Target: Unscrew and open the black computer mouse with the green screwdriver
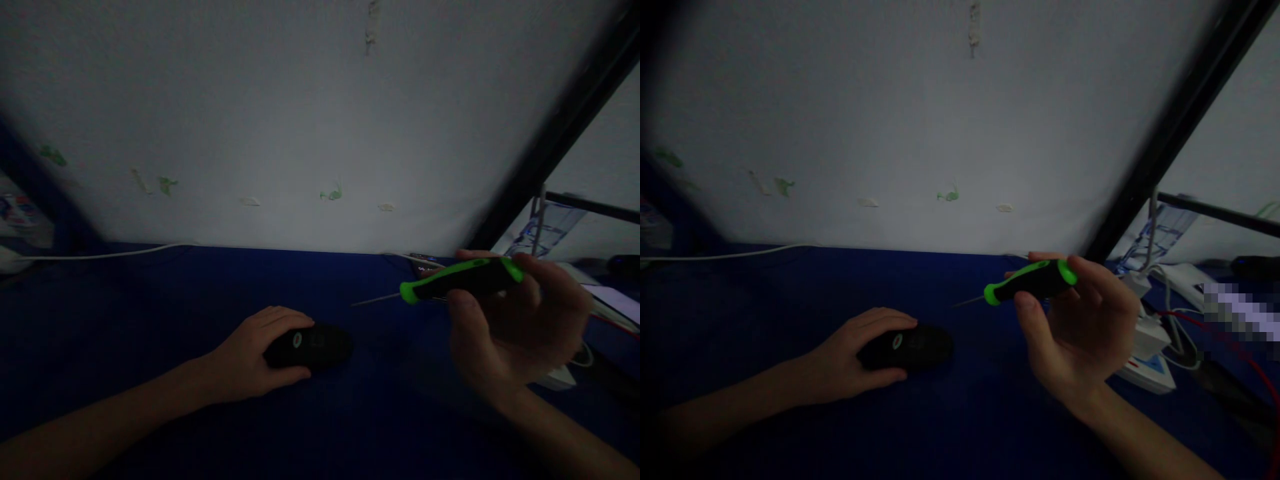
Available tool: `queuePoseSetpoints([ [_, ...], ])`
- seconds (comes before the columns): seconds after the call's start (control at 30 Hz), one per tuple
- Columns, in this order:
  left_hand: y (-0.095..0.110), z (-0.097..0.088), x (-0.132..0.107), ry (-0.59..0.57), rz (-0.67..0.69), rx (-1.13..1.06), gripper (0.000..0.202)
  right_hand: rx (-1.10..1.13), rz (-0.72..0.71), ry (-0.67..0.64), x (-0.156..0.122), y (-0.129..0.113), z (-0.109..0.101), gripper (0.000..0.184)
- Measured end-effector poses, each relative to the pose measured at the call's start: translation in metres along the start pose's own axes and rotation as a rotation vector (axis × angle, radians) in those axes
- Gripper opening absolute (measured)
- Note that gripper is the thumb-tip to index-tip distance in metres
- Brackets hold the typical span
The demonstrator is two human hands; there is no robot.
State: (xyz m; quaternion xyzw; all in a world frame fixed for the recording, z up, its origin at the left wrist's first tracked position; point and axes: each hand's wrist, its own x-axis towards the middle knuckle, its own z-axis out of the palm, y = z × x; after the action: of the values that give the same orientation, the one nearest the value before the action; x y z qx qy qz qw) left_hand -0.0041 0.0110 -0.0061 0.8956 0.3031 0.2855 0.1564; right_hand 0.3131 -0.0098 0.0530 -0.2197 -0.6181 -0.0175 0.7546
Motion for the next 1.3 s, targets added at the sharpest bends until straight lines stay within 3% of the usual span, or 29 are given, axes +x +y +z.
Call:
queuePoseSetpoints([
  [0.27, 0.006, -0.003, 0.002, -0.025, -0.016, 0.034, 0.056, -0.149, 0.28, -0.194, -0.021, 0.043, 0.0, 0.048],
  [0.47, 0.006, -0.002, 0.003, -0.035, -0.012, 0.03, 0.057, -0.15, 0.461, -0.222, -0.029, 0.058, 0.0, 0.05],
  [0.97, 0.005, -0.002, -0.001, -0.083, -0.112, 0.017, 0.071, -0.125, 0.578, -0.287, -0.036, 0.059, 0.006, 0.049],
  [1.3, 0.005, -0.001, 0.0, -0.114, -0.121, -0.037, 0.07, -0.144, 0.63, -0.351, -0.044, 0.069, 0.007, 0.049],
])
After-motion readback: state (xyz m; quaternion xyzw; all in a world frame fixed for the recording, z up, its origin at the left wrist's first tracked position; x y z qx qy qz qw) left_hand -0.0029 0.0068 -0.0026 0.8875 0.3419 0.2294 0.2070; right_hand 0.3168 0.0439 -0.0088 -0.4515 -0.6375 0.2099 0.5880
